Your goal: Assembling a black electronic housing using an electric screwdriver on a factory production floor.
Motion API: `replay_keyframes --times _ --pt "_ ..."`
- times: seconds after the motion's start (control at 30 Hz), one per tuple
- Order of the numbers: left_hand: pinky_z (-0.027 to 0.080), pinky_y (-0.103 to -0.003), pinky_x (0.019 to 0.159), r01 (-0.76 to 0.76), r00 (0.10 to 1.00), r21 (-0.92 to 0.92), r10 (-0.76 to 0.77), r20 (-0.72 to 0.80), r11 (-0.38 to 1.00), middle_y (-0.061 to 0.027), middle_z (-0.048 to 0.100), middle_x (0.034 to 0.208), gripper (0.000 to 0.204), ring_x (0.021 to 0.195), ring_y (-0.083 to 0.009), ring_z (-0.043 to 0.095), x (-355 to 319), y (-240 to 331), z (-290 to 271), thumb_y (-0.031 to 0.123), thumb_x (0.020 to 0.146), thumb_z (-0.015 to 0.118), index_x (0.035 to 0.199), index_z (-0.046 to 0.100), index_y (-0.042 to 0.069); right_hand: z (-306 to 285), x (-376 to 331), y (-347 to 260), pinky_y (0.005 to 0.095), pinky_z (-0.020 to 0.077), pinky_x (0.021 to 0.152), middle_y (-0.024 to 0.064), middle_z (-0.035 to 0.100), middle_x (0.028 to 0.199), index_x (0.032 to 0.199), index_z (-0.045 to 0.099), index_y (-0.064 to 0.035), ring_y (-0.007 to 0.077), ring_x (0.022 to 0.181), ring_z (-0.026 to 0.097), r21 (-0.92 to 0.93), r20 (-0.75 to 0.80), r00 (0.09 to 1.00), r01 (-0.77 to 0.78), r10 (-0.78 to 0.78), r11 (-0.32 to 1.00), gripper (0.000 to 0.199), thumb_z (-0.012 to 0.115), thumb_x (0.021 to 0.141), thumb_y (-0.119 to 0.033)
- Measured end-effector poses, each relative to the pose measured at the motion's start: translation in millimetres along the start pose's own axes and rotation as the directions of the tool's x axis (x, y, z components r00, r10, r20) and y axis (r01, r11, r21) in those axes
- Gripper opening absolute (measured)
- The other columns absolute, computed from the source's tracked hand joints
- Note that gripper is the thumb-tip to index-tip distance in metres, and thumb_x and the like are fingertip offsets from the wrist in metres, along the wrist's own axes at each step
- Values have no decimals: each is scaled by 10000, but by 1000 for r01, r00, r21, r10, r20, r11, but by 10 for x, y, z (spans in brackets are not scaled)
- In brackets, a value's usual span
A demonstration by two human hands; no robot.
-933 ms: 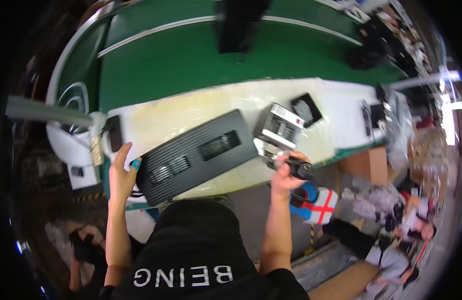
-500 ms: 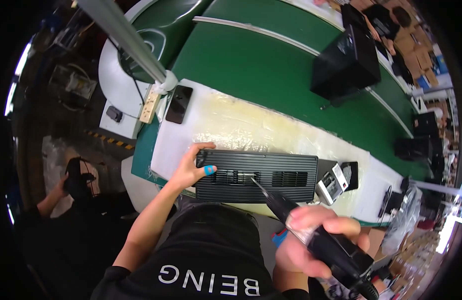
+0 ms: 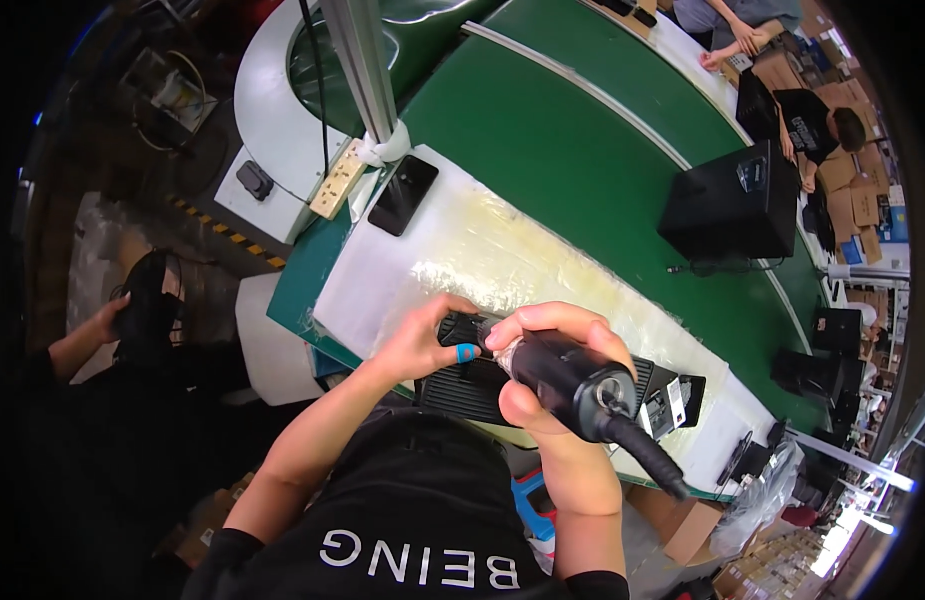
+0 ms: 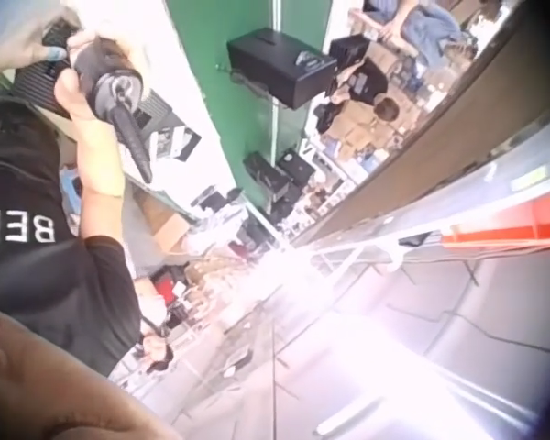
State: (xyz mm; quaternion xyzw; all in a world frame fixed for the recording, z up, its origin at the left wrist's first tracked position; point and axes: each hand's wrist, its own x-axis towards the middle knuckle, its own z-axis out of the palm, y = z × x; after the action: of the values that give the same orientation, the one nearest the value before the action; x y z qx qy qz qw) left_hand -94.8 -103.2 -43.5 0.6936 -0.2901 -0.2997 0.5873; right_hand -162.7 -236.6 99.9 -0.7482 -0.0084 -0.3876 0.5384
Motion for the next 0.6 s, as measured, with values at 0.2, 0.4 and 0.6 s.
replay_keyframes --times 0.2,0.4,0.6 --pt "434 -344 955 14 1000 -25 -14 4 1000 -128 611 1119 527 1079 -240 577 51 3 -26 166 711 810 1151 558 21 41 9 13 389 514 827 112 590 1076 1381 372 -287 242 941 613 367 125 966 -257 226 894 756 800 764 -195" --pt "497 -351 816 9 999 -31 -10 -50 999 -119 625 973 474 909 -225 616 22 -56 -19 199 704 813 1082 573 44 279 72 160 312 536 527 162 587 875 1359 229 40 206 573 599 29 -80 997 19 -17 999 895 617 833 -571" --pt "476 -409 825 -80 996 45 82 -41 996 -165 620 990 532 954 -337 597 33 -48 -17 212 653 803 1093 553 46 262 -82 315 294 476 561 146 577 917 1366 276 59 180 617 554 51 -197 979 68 -57 996 907 654 820 -559"
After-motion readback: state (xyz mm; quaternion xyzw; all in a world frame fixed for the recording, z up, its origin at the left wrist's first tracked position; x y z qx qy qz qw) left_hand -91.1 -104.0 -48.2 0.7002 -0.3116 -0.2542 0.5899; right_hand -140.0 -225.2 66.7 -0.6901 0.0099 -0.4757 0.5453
